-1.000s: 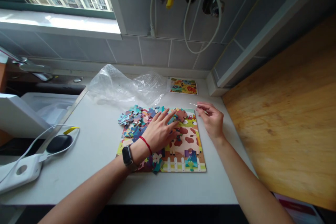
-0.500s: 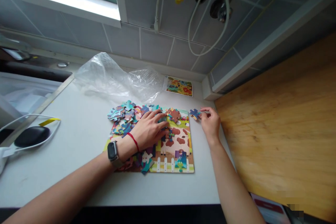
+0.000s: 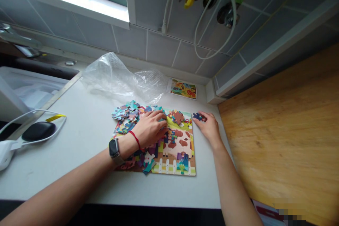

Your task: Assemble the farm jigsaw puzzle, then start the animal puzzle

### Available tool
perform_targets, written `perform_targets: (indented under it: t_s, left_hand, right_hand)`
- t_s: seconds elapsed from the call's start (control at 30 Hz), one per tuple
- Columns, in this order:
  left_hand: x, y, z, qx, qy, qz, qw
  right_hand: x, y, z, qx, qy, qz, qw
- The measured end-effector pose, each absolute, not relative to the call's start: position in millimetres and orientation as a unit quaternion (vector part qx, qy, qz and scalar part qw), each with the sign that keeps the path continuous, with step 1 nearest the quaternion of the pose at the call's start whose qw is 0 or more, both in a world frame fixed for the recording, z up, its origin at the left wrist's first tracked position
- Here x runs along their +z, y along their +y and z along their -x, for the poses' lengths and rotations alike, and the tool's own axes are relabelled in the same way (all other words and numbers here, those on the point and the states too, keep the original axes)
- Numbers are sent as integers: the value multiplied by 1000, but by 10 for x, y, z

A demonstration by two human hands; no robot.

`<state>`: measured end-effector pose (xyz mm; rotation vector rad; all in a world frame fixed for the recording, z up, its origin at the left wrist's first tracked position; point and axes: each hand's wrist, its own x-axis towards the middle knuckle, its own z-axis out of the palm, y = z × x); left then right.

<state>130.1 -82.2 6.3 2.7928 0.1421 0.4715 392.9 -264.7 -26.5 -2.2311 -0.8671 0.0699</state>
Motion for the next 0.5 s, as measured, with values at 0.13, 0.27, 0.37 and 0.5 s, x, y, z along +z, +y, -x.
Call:
perform_targets:
  t_s: [0.13,0.27,0.37,0.5]
  left_hand:
    - [21,-878,-1314,169,14,-965,199]
    - [-5,-978,-1317,166,-21,-958,233]
    - [5,-998,-1314,162,-22,-959,231]
    - [64,-955,-1309,158,-10,-963,220]
  right_hand:
    - [-280,-2653,-3956,22,-339,870,357]
    - [-265,-2650,-3938,13,-347,865,362]
    - [-246,-2645,-3916,8,-354,857,373]
    - [-224,-2638,-3913,2,-355,852,386]
